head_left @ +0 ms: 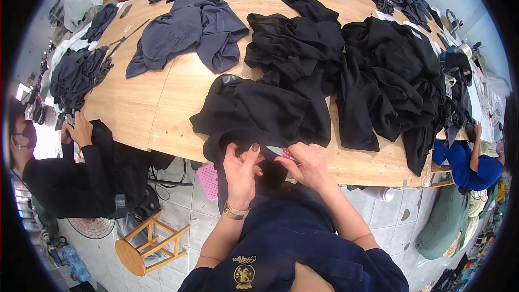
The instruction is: Trimming loose threads from black fabric garments using small snips.
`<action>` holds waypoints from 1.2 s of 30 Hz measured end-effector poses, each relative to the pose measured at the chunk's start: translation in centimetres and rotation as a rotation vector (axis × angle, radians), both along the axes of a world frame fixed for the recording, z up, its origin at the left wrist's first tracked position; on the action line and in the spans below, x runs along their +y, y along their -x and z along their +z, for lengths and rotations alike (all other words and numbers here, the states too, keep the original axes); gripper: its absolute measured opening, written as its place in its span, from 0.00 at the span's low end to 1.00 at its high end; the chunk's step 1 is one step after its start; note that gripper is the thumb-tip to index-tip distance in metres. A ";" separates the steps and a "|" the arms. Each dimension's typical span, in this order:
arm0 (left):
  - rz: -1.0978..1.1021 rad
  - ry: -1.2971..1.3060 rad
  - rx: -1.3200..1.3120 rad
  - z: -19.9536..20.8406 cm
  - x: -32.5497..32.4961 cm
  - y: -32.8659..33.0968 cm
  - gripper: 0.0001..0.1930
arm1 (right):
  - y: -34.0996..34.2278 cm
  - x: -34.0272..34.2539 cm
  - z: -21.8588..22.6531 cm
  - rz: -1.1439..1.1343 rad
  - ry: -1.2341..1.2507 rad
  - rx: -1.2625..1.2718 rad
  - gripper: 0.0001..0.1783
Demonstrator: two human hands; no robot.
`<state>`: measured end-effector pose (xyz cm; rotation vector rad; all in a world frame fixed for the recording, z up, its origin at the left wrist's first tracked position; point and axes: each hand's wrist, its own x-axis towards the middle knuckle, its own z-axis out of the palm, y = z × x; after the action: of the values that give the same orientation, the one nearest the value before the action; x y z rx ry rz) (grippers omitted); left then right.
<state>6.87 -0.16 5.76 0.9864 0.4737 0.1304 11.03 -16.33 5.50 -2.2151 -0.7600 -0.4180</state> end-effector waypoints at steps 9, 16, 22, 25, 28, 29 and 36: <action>-0.015 0.162 -0.084 0.2 -0.5 0.1 0.16 | -0.2 2.1 -0.6 -0.093 -0.720 0.569 0.13; -0.018 0.061 -0.140 0.5 -1.4 0.3 0.15 | -0.2 3.0 0.5 -0.031 -0.264 0.220 0.15; -0.005 -0.050 -0.098 -0.2 -0.8 0.3 0.18 | -0.5 3.1 -0.6 -0.037 -0.609 0.568 0.08; 0.051 0.063 -0.089 0.5 -0.8 -0.1 0.18 | -0.6 2.4 -0.8 -0.041 -0.685 0.644 0.08; 0.031 0.036 -0.084 0.0 -0.7 0.1 0.17 | 0.2 2.6 0.5 0.006 -0.433 0.316 0.14; 0.043 0.038 -0.097 0.1 -0.9 0.2 0.16 | 0.3 2.6 0.8 0.050 -0.359 0.240 0.17; 0.062 -0.007 -0.137 -0.1 -1.4 0.3 0.12 | 0.4 2.7 0.6 0.058 -0.139 0.055 0.15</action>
<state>6.57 -1.58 5.71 0.9626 0.3782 0.2542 10.59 -13.61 6.06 -2.0617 -0.7421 -0.3682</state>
